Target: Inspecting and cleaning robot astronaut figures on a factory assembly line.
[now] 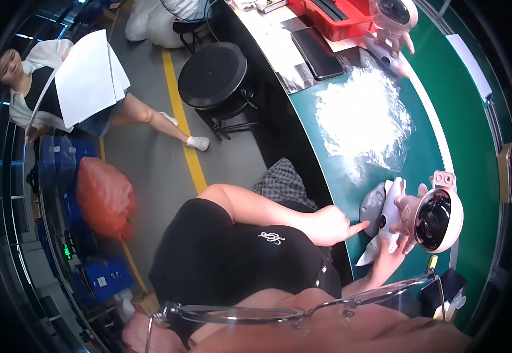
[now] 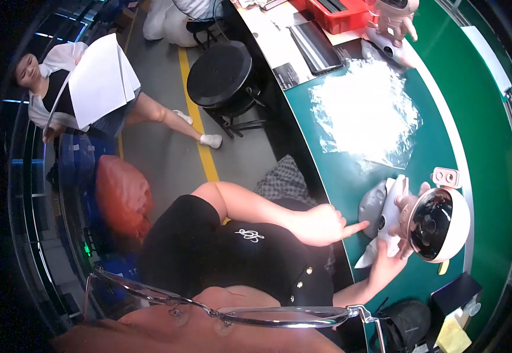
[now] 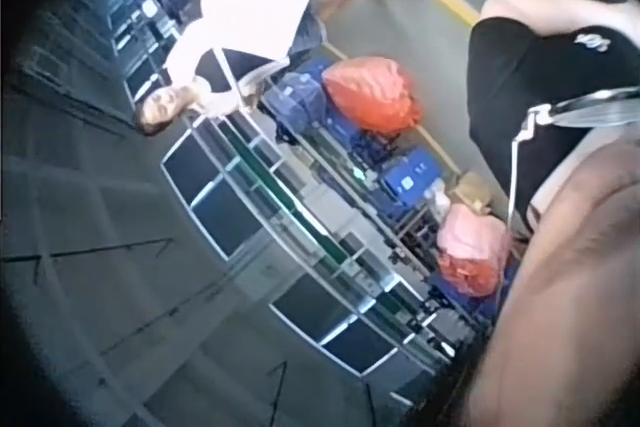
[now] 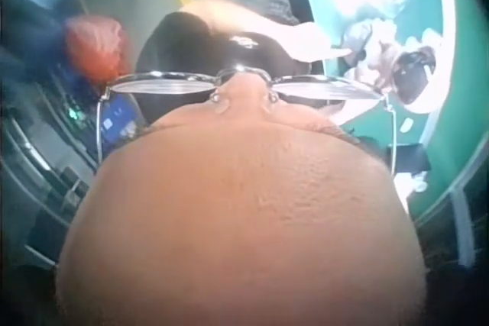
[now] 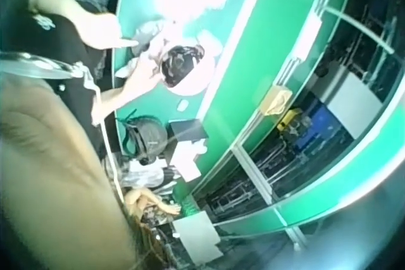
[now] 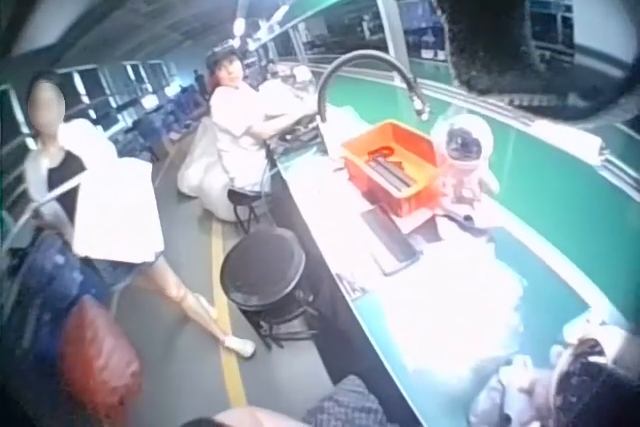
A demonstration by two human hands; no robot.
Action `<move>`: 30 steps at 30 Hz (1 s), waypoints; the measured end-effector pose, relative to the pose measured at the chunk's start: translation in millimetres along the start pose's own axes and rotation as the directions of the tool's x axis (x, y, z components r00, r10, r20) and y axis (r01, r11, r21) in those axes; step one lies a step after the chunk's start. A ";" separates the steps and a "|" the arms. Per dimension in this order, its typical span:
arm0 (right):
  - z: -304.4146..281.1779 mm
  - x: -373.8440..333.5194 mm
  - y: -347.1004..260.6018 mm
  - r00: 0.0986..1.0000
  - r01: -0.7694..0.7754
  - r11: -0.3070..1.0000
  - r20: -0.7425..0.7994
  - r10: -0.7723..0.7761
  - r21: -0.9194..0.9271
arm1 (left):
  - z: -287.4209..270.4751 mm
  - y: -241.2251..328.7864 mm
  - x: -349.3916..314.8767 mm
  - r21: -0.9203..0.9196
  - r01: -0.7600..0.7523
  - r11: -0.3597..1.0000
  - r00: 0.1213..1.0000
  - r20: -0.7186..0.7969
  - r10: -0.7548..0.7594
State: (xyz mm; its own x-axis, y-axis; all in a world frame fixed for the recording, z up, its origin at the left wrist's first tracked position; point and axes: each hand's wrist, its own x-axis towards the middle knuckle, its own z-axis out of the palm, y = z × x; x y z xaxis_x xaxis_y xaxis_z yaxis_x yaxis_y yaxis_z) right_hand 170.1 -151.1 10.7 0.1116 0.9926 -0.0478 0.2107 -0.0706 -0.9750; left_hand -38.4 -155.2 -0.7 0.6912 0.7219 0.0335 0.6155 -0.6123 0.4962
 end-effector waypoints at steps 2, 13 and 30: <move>3.9 1.9 -12.2 0.996 -0.085 0.996 -0.017 0.085 -0.034 | -1.9 -1.2 -3.5 0.034 -0.018 0.999 1.000 -0.024 0.019; 40.0 4.9 -36.3 0.986 -0.017 0.976 -0.167 -0.020 -0.219 | -12.8 -2.7 -22.6 -0.140 -0.055 0.989 0.995 -0.085 0.044; 16.7 8.8 7.0 0.972 0.024 0.983 -0.225 -0.066 -0.182 | -27.4 0.3 14.5 0.063 0.052 0.997 0.998 0.028 -0.054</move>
State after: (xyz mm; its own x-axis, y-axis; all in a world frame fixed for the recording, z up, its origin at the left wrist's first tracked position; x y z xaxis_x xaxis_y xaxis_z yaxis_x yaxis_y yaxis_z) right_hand 156.4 -141.2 -0.2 0.3128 0.9475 0.0663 0.3869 -0.0634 -0.9199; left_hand -38.5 -136.1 23.7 0.6676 0.7443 -0.0174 0.6729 -0.5932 0.4419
